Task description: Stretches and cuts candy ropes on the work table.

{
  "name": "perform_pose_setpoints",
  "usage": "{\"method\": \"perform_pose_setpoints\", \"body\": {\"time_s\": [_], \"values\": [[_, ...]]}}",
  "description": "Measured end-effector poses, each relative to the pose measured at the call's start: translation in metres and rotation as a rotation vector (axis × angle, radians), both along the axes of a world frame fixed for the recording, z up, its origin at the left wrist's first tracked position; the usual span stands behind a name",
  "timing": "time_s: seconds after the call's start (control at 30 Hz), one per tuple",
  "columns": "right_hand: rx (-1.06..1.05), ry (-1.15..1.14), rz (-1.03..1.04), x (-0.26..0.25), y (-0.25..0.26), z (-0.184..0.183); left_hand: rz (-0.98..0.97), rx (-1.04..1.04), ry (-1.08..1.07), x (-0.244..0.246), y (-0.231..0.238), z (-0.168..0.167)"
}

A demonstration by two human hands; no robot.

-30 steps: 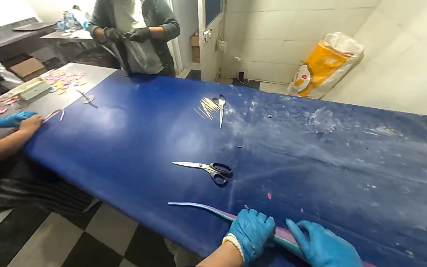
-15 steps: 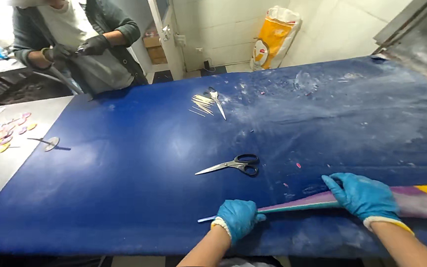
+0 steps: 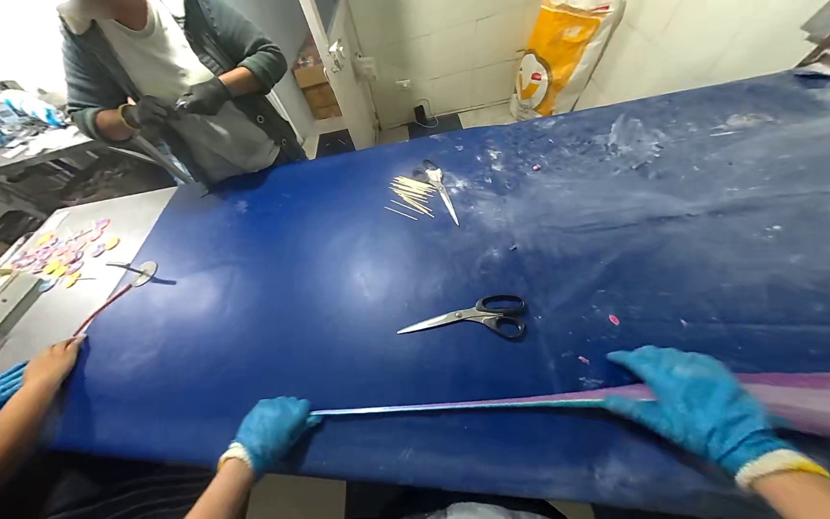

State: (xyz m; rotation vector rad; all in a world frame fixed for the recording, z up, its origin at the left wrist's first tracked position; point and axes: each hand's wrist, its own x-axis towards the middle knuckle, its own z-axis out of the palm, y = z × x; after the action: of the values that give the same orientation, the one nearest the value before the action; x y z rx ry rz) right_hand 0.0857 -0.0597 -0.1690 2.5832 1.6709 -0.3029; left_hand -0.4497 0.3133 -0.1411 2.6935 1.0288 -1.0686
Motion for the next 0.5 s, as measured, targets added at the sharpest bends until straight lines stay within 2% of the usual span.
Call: {"method": "perform_pose_setpoints", "body": {"time_s": [0.1,0.17,0.23,0.37,0.43,0.5], "values": [[0.158,0.008,0.192,-0.051,0.018,-0.011,0.013,0.166,-0.164,-0.036,0.003,-0.001],[0.276,-0.010,0.201,-0.068,0.024,-0.022,0.023,0.212,-0.333,-0.016,-0.017,-0.007],[0.314,0.015,0.195,-0.075,0.024,-0.024,-0.019,0.142,-0.469,0.043,-0.058,-0.014],[0.403,0.152,0.236,-0.068,0.011,-0.022,-0.127,-0.096,-0.666,0.205,-0.155,-0.018],[0.287,0.239,0.235,-0.068,0.011,-0.008,-0.109,-0.351,-0.652,0.271,-0.194,-0.011],[0.013,0.240,0.218,-0.074,0.026,0.013,-0.044,-0.600,-0.567,0.308,-0.216,0.000]]}}
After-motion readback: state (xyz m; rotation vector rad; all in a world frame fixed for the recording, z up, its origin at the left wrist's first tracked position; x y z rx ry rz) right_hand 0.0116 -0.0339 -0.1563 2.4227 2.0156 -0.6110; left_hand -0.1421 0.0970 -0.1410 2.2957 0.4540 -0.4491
